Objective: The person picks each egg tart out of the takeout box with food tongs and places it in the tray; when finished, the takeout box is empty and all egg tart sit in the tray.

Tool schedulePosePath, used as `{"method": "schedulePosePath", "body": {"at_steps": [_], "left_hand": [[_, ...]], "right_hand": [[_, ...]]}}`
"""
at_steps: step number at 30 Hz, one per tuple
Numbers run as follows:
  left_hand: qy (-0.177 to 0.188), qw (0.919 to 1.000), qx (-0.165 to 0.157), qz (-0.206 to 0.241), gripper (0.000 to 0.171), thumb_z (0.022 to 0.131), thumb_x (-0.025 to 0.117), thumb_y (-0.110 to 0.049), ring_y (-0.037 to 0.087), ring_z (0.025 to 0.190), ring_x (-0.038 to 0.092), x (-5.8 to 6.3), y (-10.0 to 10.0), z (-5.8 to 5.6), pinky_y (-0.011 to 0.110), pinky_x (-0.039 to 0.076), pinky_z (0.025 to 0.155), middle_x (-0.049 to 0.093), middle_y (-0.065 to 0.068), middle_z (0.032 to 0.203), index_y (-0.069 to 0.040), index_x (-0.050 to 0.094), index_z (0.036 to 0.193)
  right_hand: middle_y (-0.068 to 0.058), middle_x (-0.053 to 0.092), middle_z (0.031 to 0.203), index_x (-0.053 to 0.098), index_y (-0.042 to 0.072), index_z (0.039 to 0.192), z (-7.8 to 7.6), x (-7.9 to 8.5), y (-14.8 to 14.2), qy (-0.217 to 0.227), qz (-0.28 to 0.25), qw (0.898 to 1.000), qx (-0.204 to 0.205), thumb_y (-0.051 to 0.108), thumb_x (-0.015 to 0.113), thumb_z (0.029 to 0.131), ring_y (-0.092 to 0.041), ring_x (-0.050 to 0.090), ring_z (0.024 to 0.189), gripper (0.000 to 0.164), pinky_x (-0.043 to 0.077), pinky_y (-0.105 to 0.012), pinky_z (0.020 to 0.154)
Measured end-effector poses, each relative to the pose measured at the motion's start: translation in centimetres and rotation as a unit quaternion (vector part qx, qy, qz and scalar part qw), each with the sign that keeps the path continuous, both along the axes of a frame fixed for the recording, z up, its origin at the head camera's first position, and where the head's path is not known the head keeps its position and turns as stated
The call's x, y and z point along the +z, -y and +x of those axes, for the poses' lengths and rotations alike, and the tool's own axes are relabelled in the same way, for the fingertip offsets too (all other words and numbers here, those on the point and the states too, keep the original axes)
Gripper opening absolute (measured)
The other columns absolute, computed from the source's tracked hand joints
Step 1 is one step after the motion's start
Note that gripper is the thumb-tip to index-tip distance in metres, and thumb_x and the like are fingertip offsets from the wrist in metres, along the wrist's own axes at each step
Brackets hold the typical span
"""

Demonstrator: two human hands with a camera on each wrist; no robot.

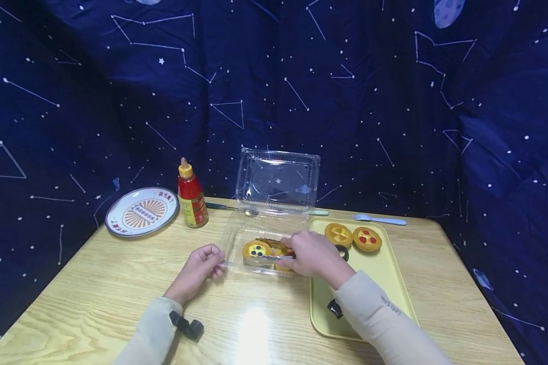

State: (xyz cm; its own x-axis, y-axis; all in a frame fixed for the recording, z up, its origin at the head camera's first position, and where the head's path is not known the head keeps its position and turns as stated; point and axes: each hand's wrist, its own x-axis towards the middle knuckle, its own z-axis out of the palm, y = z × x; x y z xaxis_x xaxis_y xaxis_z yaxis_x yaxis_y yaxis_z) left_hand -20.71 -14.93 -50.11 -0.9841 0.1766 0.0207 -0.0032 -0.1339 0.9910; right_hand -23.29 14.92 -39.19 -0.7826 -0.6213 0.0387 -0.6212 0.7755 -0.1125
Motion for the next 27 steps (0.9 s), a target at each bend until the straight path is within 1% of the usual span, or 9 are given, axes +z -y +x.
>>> {"method": "schedulePosePath", "body": {"at_steps": [3,10,13,17,18,20,22,25,27], "left_hand": [[-0.001,1.0000,-0.002,0.001,0.018,0.098,0.060,-0.013,0.013,0.064,0.059,-0.1,0.0,0.0,0.022,0.051,0.057,0.063,0.014,0.080,0.002,0.056,0.091],[-0.001,1.0000,-0.005,0.004,0.020,0.099,0.061,-0.015,0.013,0.064,0.059,-0.4,0.1,-0.1,0.022,0.051,0.057,0.064,0.011,0.079,0.003,0.055,0.091],[-0.003,1.0000,-0.002,0.004,0.020,0.099,0.060,-0.014,0.013,0.063,0.059,-0.3,0.0,-0.2,0.022,0.051,0.057,0.064,0.014,0.080,0.004,0.055,0.092],[-0.003,1.0000,0.000,0.003,0.019,0.099,0.060,-0.013,0.012,0.063,0.059,-0.3,0.0,-0.2,0.022,0.051,0.056,0.063,0.015,0.080,0.003,0.056,0.091],[-0.002,1.0000,0.001,0.003,0.019,0.099,0.060,-0.013,0.012,0.063,0.059,-0.3,0.0,-0.2,0.022,0.050,0.056,0.063,0.015,0.080,0.003,0.056,0.091],[0.000,1.0000,0.002,0.003,0.019,0.099,0.060,-0.013,0.013,0.063,0.059,-0.3,0.0,-0.2,0.022,0.050,0.056,0.063,0.015,0.080,0.003,0.056,0.091],[0.002,1.0000,0.002,0.003,0.020,0.099,0.060,-0.013,0.013,0.063,0.059,-0.3,0.0,-0.2,0.022,0.050,0.056,0.063,0.015,0.079,0.005,0.056,0.092],[0.003,1.0000,0.004,0.003,0.021,0.099,0.059,-0.012,0.013,0.063,0.059,-0.2,0.0,-0.2,0.022,0.050,0.056,0.063,0.015,0.079,0.007,0.055,0.093],[0.004,1.0000,0.005,0.004,0.021,0.099,0.060,-0.012,0.013,0.062,0.059,-0.2,0.0,-0.2,0.022,0.050,0.056,0.063,0.015,0.079,0.008,0.055,0.093]], "right_hand": [[-0.003,0.069,0.102,0.067,0.014,0.128,0.2,0.1,-0.3,-0.004,-0.012,1.000,-0.012,0.048,0.074,0.085,-0.015,0.058,0.073,0.056,0.045,-0.035,0.056],[-0.005,0.070,0.110,0.066,0.017,0.130,0.8,1.0,-1.5,-0.009,-0.056,0.998,-0.040,0.049,0.074,0.085,-0.019,0.064,0.081,0.056,0.047,-0.035,0.056],[-0.006,0.071,0.112,0.066,0.017,0.130,0.9,1.2,-2.4,-0.031,-0.072,0.996,-0.050,0.048,0.075,0.085,-0.022,0.066,0.086,0.056,0.047,-0.035,0.058],[-0.008,0.072,0.108,0.066,0.014,0.130,1.2,1.5,-3.8,-0.054,-0.087,0.993,-0.058,0.046,0.076,0.084,-0.016,0.060,0.073,0.057,0.043,-0.032,0.055],[-0.009,0.071,0.108,0.066,0.014,0.129,1.3,1.7,-4.2,-0.060,-0.089,0.992,-0.061,0.046,0.076,0.085,-0.016,0.059,0.072,0.056,0.043,-0.033,0.055],[-0.009,0.071,0.110,0.066,0.014,0.130,1.6,2.0,-5.0,-0.070,-0.091,0.991,-0.069,0.047,0.074,0.085,-0.019,0.063,0.075,0.056,0.048,-0.037,0.058],[-0.010,0.070,0.113,0.065,0.014,0.131,1.9,2.4,-5.8,-0.075,-0.095,0.990,-0.077,0.048,0.073,0.086,-0.026,0.068,0.087,0.056,0.052,-0.044,0.066],[-0.010,0.070,0.115,0.065,0.014,0.131,2.4,3.0,-7.2,-0.086,-0.100,0.987,-0.088,0.050,0.072,0.087,-0.031,0.068,0.098,0.057,0.052,-0.051,0.072],[-0.011,0.070,0.114,0.065,0.014,0.131,2.6,3.4,-8.1,-0.090,-0.101,0.986,-0.095,0.051,0.071,0.087,-0.029,0.068,0.093,0.057,0.052,-0.050,0.068]]}}
